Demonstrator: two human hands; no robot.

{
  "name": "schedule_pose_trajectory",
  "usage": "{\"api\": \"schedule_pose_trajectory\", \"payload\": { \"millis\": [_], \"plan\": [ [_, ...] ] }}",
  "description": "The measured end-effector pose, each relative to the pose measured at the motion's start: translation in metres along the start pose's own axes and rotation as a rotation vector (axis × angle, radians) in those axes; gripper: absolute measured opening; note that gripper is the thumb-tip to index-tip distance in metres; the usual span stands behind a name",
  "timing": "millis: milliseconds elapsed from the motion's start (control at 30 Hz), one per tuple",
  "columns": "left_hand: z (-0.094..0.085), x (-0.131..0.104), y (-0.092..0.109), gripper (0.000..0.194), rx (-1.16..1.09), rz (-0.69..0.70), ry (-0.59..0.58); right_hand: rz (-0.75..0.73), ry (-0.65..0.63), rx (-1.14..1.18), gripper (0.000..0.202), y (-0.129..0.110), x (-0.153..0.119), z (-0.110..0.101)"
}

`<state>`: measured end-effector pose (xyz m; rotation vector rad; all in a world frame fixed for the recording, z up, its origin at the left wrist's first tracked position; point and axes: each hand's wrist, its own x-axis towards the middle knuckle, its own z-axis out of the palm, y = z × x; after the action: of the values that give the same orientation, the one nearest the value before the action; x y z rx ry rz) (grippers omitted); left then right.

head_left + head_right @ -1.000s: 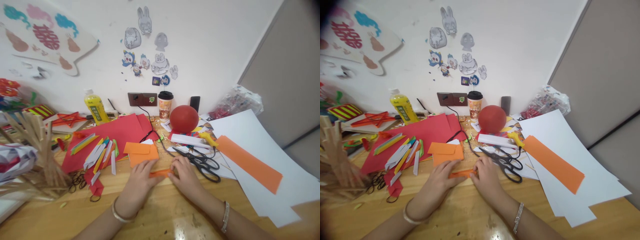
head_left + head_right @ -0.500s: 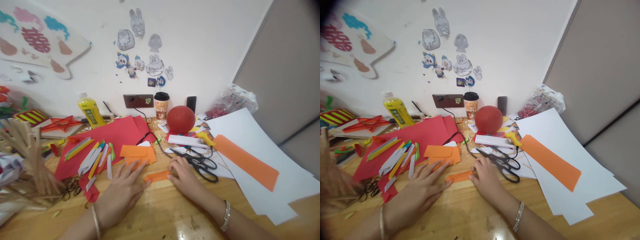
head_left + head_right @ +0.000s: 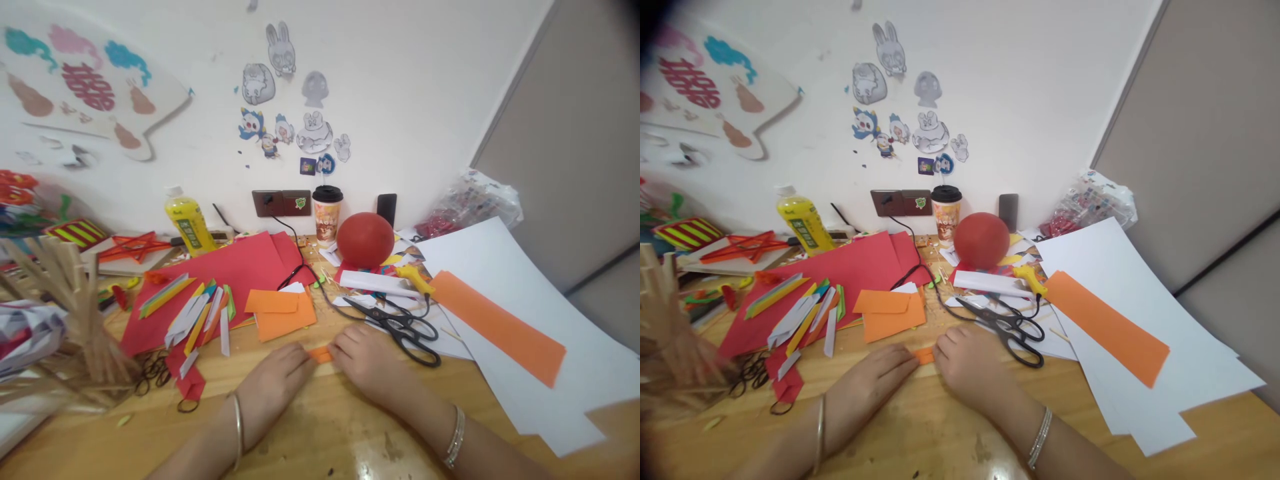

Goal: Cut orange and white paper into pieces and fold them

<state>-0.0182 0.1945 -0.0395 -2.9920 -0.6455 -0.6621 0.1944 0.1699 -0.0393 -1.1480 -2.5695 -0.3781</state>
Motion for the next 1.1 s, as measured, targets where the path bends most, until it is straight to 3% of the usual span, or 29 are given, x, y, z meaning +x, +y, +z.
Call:
{"api": "schedule_pose_trajectory", "payload": {
  "millis": [200, 300, 467, 533, 700, 1100],
  "plan": [
    [0.007, 0.002, 0.007, 0.033, -0.003, -0.153, -0.058, -0.046, -0.035, -0.005, 0.017, -0.003, -0.003, 0.003],
    [0.008, 0.001, 0.008, 0.031, 0.012, -0.22, -0.066, 0.037, -0.019, 0.083, 0.02, -0.002, -0.002, 0.006],
    [0.003, 0.004, 0.005, 0.027, -0.051, -0.337, -0.073, 0.28, 0.01, 0.358, 0.007, -0.001, 0.0, 0.003],
    [0.001, 0.005, 0.003, 0.024, -0.076, -0.352, -0.07, 0.31, 0.008, 0.411, 0.005, 0.0, 0.001, 0.003],
    [-0.002, 0.008, 0.005, 0.024, -0.045, -0.328, -0.094, 0.266, -0.016, 0.393, 0.008, 0.002, 0.002, 0.004],
    [-0.008, 0.015, 0.006, 0.027, 0.008, -0.614, -0.151, 0.559, 0.01, 0.413, 0.012, 0.0, 0.007, 0.008]
  ]
}}
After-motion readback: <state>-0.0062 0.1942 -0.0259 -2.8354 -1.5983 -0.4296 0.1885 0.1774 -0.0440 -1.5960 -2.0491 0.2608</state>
